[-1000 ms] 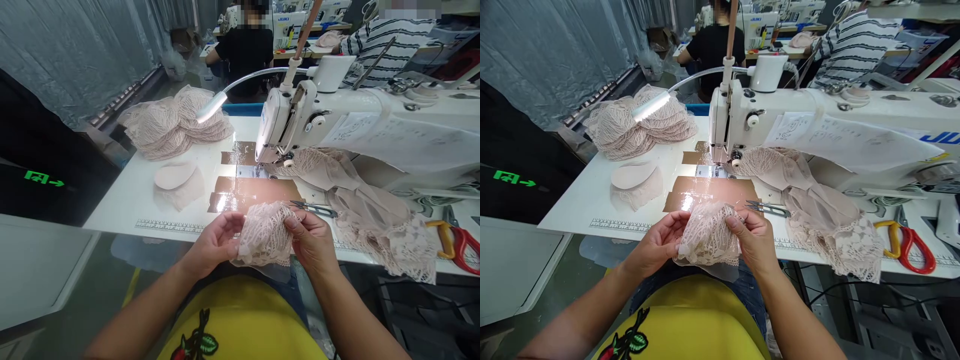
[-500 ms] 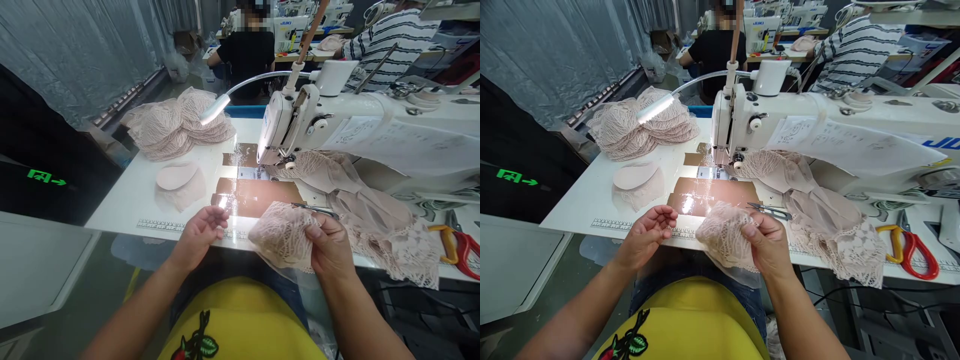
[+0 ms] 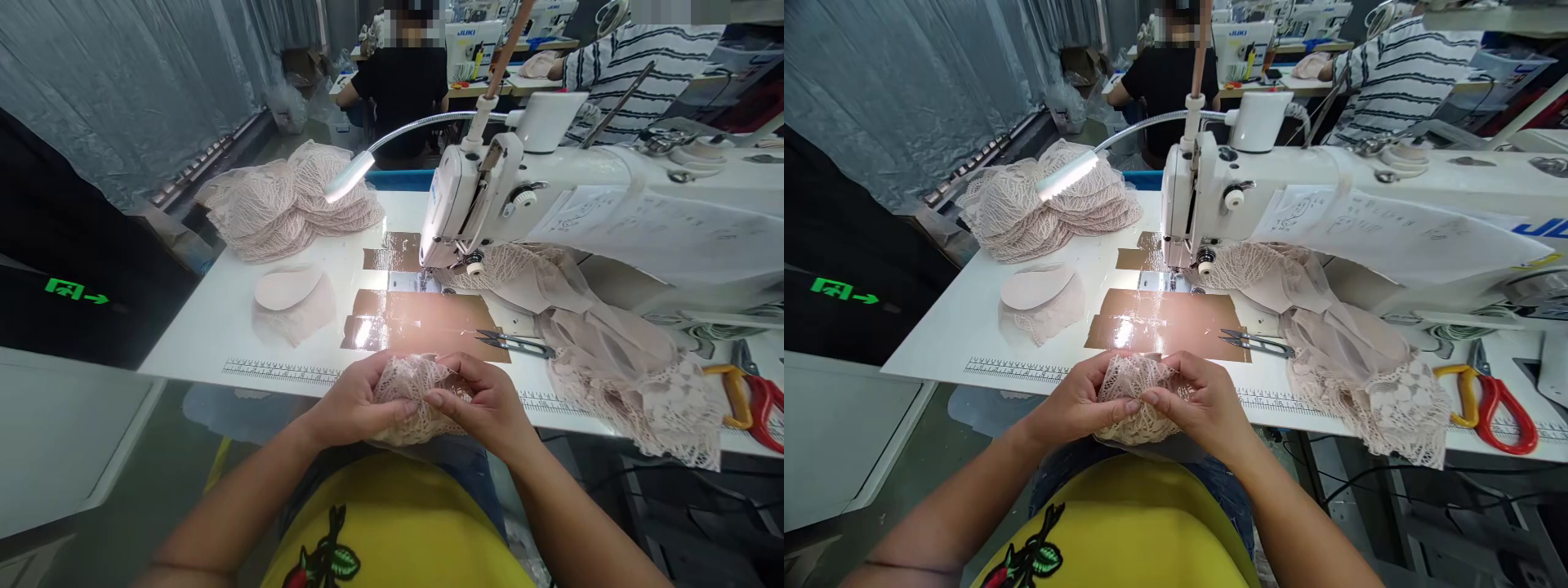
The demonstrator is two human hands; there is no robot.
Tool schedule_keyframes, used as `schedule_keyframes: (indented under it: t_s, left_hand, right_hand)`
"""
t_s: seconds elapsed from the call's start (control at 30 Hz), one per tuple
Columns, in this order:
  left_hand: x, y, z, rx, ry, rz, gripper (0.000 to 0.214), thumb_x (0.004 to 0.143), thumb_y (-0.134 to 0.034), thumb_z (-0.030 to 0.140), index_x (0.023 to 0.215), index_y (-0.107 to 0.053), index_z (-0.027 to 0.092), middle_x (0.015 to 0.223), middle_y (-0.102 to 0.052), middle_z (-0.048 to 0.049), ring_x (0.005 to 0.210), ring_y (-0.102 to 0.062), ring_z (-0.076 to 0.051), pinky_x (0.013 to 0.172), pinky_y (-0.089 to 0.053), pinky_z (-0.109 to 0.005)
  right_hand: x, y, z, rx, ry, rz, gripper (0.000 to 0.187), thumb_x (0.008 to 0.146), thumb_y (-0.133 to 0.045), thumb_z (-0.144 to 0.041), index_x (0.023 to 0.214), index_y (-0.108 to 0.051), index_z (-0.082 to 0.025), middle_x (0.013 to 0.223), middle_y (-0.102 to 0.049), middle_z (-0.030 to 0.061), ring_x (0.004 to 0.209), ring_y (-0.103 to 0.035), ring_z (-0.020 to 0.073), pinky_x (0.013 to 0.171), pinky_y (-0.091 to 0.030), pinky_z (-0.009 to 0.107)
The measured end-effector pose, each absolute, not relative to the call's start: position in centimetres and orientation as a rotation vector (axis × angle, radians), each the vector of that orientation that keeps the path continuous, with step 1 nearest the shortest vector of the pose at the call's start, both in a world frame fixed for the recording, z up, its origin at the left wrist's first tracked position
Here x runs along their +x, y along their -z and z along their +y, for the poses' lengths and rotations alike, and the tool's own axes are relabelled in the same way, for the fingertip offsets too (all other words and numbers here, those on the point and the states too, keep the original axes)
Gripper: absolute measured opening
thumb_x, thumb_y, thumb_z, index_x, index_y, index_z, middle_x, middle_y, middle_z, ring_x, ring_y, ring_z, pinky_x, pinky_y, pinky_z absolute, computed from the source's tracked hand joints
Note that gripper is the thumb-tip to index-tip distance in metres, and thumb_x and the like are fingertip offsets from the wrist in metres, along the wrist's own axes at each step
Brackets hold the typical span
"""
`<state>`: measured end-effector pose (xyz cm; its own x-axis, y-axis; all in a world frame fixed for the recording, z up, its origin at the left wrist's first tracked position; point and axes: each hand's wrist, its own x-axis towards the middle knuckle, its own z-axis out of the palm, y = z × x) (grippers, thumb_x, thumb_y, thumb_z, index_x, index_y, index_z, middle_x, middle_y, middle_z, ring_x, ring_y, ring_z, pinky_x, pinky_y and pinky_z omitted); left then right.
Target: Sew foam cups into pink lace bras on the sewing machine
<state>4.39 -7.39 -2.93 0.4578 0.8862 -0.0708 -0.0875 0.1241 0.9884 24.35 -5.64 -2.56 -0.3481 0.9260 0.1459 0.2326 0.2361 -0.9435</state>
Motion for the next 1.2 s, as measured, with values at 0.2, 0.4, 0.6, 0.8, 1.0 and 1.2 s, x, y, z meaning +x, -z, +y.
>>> schedule_keyframes:
  t_s: [0.2,0.4,0.6,0.8,1.0,1.2]
  left_hand:
    - [4.0,2.8,-7.5,1.213,-0.887,0.874,0.037,0.081,-0.067,0.032,0.113,-0.055,0.017,0.094,-0.061,-0.0056,0.082,-0.059,-0.018,0.071,-0.049,-0.027]
    - [3.2,2.4,-6.9,1.807,-1.069,1.014,0.011,0.084,-0.06,0.02,0.095,-0.061,0.018,0.094,-0.061,-0.0066,0.084,-0.056,-0.016,0.073,-0.046,-0.026]
    - [2.6,1.0,-7.3,2.146,-1.121,1.048,0.014,0.084,-0.055,0.011,0.093,-0.062,0.019,0.091,-0.065,-0.0079,0.085,-0.06,-0.019,0.076,-0.047,-0.03]
    - [2.9,-1.4,-8.5,2.268,-0.965,0.532,0.006,0.082,-0.062,0.015,0.082,-0.064,0.021,0.071,-0.07,-0.0005,0.075,-0.062,-0.017,0.103,-0.037,-0.041]
    - [2.4,-1.5,-8.8,2.081,-1.081,0.635,0.007,0.082,-0.06,0.01,0.079,-0.061,0.016,0.067,-0.066,-0.0029,0.073,-0.061,-0.015,0.09,-0.046,-0.036]
    - [2.3,-2.2,-9.2,2.146,-0.93,0.555,0.012,0.084,-0.058,0.01,0.093,-0.063,0.016,0.078,-0.069,-0.0063,0.084,-0.062,-0.018,0.085,-0.049,-0.033]
  right_hand:
    - [23.9,2.3,-5.4,-1.029,-1.039,-1.784,0.023,0.081,-0.063,-0.028,0.061,-0.055,-0.02,0.077,-0.065,0.0033,0.068,-0.058,0.0157,0.06,-0.044,0.027]
    - [23.7,2.6,-5.4,-1.037,-1.085,-1.795,0.019,0.081,-0.065,-0.029,0.065,-0.059,-0.02,0.076,-0.066,0.0028,0.068,-0.06,0.0164,0.062,-0.045,0.028]
    - [24.1,2.6,-5.2,-1.025,-1.041,-1.823,0.018,0.082,-0.064,-0.036,0.072,-0.069,-0.021,0.076,-0.068,0.0033,0.073,-0.063,0.0191,0.064,-0.047,0.028]
    - [24.1,3.1,-5.3,-0.899,-1.1,-1.808,0.036,0.092,-0.047,-0.046,0.084,-0.074,-0.023,0.082,-0.071,0.0046,0.081,-0.065,0.0204,0.069,-0.05,0.029]
    - [23.8,3.4,-5.4,-0.953,-1.134,-1.757,0.037,0.095,-0.044,-0.042,0.083,-0.075,-0.025,0.085,-0.072,0.0021,0.084,-0.066,0.0179,0.073,-0.049,0.026]
    - [24.0,3.9,-5.5,-0.987,-1.175,-1.694,0.04,0.095,-0.042,-0.043,0.083,-0.075,-0.025,0.088,-0.071,0.0033,0.085,-0.065,0.0181,0.071,-0.049,0.026]
